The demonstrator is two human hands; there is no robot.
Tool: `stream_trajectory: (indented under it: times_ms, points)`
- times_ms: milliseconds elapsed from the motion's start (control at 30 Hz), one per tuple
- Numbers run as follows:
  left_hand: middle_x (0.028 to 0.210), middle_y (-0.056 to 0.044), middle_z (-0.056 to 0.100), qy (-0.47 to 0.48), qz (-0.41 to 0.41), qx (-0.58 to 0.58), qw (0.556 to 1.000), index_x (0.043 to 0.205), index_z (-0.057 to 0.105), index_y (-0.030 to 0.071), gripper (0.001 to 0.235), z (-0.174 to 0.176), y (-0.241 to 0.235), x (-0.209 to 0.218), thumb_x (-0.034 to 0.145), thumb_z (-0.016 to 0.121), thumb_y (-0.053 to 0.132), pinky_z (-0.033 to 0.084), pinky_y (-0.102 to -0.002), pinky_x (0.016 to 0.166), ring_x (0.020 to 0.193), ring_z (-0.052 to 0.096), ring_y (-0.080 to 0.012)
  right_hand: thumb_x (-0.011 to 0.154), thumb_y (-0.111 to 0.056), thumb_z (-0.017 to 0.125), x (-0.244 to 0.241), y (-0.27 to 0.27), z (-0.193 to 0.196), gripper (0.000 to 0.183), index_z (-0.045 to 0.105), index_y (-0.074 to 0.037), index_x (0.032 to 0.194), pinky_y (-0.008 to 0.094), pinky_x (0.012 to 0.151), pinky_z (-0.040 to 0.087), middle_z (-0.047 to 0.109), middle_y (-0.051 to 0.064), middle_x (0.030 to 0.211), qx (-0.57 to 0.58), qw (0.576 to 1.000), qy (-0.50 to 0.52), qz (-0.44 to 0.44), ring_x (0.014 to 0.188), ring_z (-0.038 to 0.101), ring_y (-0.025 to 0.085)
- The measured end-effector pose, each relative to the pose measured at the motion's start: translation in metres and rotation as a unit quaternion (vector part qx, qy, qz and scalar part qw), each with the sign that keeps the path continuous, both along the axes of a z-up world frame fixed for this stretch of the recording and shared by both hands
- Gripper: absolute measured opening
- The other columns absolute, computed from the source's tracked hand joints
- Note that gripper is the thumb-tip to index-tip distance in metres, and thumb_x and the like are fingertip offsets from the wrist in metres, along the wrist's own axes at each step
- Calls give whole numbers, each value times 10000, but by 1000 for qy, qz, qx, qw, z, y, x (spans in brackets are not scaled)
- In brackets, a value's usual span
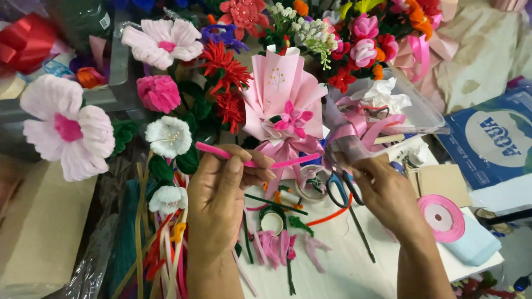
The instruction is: Finalizing a handmade flower bouquet by adding pipe cleaner stems and trimming excess material with scissors.
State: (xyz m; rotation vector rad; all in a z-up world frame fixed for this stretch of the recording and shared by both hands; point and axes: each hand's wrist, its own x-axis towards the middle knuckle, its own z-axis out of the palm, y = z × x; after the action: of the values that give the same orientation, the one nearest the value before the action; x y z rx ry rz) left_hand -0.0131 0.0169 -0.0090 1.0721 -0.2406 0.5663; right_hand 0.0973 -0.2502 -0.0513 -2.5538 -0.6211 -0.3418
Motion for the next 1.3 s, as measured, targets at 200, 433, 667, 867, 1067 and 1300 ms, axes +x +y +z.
stream_trajectory:
  times_ms: [200, 433, 667, 867, 1067, 1300]
  points:
    - [1028, -200, 723, -11, -30, -6, 999, 1100, 607, 28, 183, 1, -5, 0, 1077, 506, 178, 627, -314, 785, 841, 733, -247, 908, -484, 528, 8, -1, -56, 562, 512, -218, 1403, 550, 869, 532, 658, 154, 1223, -164, 961, 173, -142, 1163, 623, 386]
    - [1044, -191, 731, 0, -29, -4, 1000, 1100, 623, 51, 166, 2, 3, -3, 1068, 520, 178, 607, -329, 805, 850, 731, -247, 888, -487, 473, 21, 18, -52, 713, 300, -255, 1540, 546, 863, 574, 671, 161, 1197, -283, 923, 221, -137, 1168, 644, 399]
    - [1045, -183, 731, 4, -32, -12, 999, 1103, 631, 51, 168, 2, 7, -6, 1065, 531, 180, 598, -349, 820, 853, 720, -252, 811, -337, 497, 33, 18, -67, 711, 354, -222, 1497, 541, 762, 552, 749, 193, 1065, -268, 929, 211, -145, 972, 715, 456]
    - [1053, -182, 729, 11, -32, -8, 999, 1107, 638, 46, 176, 2, 10, -5, 1061, 532, 178, 605, -363, 859, 872, 726, -258, 873, -464, 543, 37, 7, -60, 528, 482, -149, 1291, 559, 832, 516, 734, 276, 1078, -223, 946, 188, -139, 1008, 685, 514]
    - [1034, -170, 757, 28, -7, 15, 999, 1082, 641, 65, 192, 0, 8, -3, 1058, 529, 218, 584, -325, 806, 832, 734, -222, 852, -295, 488, 1, 0, -6, 538, 477, -278, 1390, 465, 893, 494, 796, 63, 1189, -109, 922, 319, -190, 822, 787, 337]
    - [1042, -109, 777, 44, 27, 34, 998, 1090, 657, 80, 193, -1, 8, 4, 1057, 521, 213, 572, -283, 795, 909, 760, -213, 912, 11, 489, -27, -82, -72, 362, 613, -25, 1250, 409, 505, 394, 635, 270, 920, 390, 820, 403, -116, 529, 514, 363]
